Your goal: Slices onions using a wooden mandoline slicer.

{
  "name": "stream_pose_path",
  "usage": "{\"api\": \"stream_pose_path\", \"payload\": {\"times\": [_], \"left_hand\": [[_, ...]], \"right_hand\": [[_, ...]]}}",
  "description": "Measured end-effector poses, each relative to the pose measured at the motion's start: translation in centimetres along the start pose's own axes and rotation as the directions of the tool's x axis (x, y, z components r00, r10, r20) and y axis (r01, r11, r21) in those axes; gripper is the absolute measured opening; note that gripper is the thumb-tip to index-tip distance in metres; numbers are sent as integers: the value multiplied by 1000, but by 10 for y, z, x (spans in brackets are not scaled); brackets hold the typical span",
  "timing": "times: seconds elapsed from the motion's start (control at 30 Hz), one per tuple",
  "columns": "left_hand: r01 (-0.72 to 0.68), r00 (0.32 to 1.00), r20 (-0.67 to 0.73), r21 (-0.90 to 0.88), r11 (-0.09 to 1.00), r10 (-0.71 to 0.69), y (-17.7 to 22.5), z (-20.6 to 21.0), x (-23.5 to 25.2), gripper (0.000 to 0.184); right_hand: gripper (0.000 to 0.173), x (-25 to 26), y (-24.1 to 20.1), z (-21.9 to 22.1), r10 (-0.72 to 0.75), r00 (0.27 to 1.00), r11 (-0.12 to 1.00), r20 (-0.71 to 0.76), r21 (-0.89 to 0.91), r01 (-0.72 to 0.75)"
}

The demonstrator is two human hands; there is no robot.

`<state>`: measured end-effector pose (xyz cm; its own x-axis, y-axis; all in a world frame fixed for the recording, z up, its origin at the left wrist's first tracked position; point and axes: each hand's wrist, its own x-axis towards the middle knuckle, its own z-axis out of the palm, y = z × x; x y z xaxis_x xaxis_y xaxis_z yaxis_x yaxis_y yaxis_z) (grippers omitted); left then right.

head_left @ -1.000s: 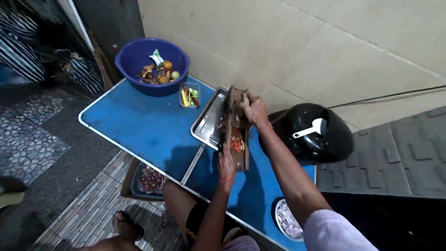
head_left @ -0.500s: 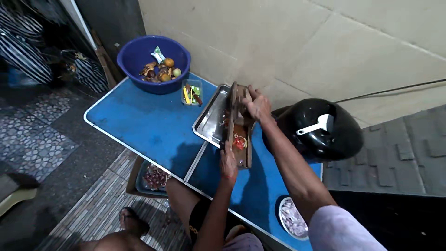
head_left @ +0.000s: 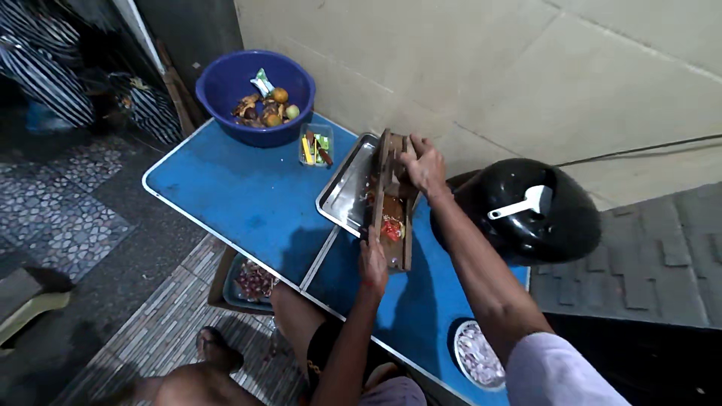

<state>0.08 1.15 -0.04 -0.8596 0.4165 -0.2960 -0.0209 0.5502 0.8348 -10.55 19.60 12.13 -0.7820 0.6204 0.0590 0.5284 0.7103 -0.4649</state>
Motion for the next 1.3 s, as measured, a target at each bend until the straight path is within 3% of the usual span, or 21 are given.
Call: {"api": "stream_pose_path", "payload": {"times": [0.17, 0.3, 0.4, 0.43, 0.53, 0.67, 0.9, 1.03, 1.17, 1.3], "left_hand": [[25, 1000, 15, 18, 1000, -26, 5, -2, 1, 51], [-18, 999, -49, -108, 994, 12, -2, 3, -1, 48], [63, 994, -52, -422, 904, -93, 1, 1, 10, 47], [69, 995, -36, -416, 907, -92, 1, 0, 7, 46], [27, 1000, 3, -152, 988, -27, 1, -5, 4, 51], [19, 1000, -3, -79, 997, -19, -1, 0, 5, 51], [-10, 1000, -15, -49, 999, 10, 7, -8, 4, 53], [-46, 997, -57, -20, 999, 45, 3, -4, -3, 49], [-32, 998, -50, -5, 999, 32, 3, -2, -5, 52], [-52, 999, -9, 32, 998, 52, 1, -3, -3, 55]], "right_hand": [[64, -66, 1, 2, -90, 995, 996, -51, -21, 89], [62, -18, -3, 5, 41, 999, 999, -31, -31, -42], [60, 21, -15, 3, 58, 998, 998, -41, -30, -59], [60, 20, -16, 4, 56, 998, 998, -26, -40, -57], [62, -4, -8, -2, -13, 1000, 1000, 25, -26, 13], [66, -70, -4, -1, -76, 997, 997, 0, -26, 76], [56, 19, -16, 3, 38, 998, 998, -43, -41, -40], [63, -4, -5, -1, 22, 1000, 1000, 1, -5, -22], [65, -60, 0, 0, -80, 996, 997, -29, -16, 80], [60, -23, -3, 4, 27, 999, 1000, -21, -12, -27]]}}
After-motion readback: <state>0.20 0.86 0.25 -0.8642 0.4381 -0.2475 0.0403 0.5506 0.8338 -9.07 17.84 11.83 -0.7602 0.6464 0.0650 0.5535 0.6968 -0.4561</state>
